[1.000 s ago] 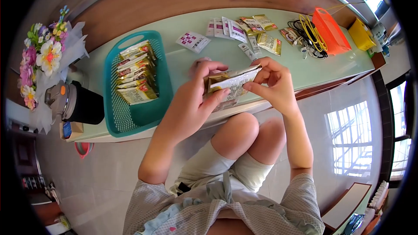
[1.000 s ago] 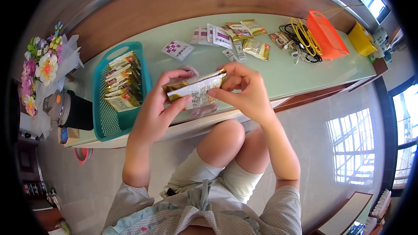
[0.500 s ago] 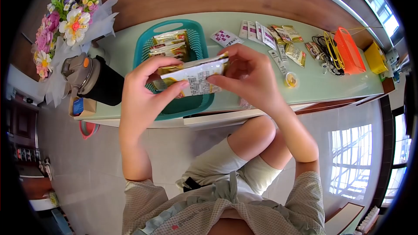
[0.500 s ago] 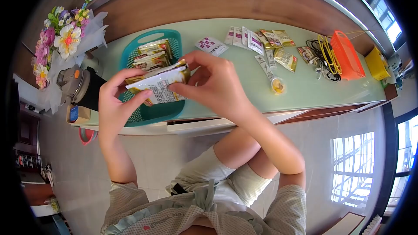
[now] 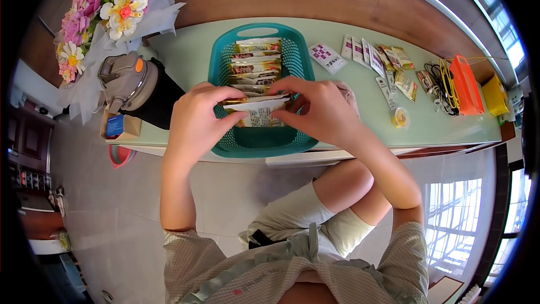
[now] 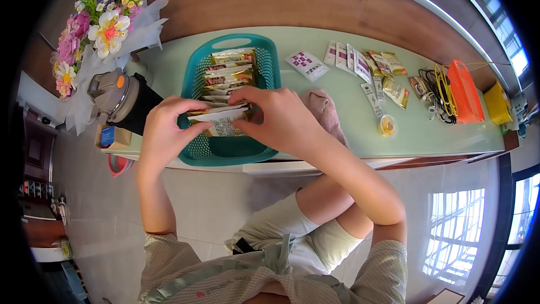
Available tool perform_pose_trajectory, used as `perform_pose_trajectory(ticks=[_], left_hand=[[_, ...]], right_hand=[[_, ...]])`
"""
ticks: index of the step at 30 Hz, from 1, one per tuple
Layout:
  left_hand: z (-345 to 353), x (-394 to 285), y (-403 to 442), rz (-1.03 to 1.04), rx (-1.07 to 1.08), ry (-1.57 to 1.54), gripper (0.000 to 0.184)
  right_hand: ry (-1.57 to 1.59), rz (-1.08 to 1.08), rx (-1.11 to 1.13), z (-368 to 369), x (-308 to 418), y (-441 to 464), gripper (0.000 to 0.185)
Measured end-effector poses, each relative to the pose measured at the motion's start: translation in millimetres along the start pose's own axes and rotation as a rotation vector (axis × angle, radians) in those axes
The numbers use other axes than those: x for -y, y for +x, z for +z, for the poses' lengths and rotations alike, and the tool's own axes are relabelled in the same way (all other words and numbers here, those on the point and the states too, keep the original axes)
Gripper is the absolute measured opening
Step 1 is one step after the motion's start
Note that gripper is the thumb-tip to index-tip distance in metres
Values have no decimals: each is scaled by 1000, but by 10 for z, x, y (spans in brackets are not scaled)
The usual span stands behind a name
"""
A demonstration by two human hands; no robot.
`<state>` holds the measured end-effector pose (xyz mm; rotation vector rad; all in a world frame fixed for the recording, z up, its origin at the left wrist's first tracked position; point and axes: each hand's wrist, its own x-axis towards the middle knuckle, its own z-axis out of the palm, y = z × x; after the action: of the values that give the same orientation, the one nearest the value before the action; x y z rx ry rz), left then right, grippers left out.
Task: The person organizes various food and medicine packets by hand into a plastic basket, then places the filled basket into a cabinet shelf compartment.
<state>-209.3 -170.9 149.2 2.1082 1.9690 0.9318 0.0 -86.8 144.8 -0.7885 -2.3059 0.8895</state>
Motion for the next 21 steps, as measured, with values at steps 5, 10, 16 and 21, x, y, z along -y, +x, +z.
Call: perform_pose_trajectory(ticks=[5, 10, 16, 21], left_hand=[[21, 109, 47, 112, -2, 187, 24], [75, 187, 73, 211, 8, 316, 21], [202, 142, 70, 174, 17, 436, 19], [204, 111, 65, 179, 22, 509, 18]], right_hand=[[-167, -82, 58, 132, -111, 118, 22], [-306, -63, 132, 218, -155, 226, 19], [-476, -95, 136, 268, -162, 260, 18], [-436, -154, 55, 302, -159, 216, 18]])
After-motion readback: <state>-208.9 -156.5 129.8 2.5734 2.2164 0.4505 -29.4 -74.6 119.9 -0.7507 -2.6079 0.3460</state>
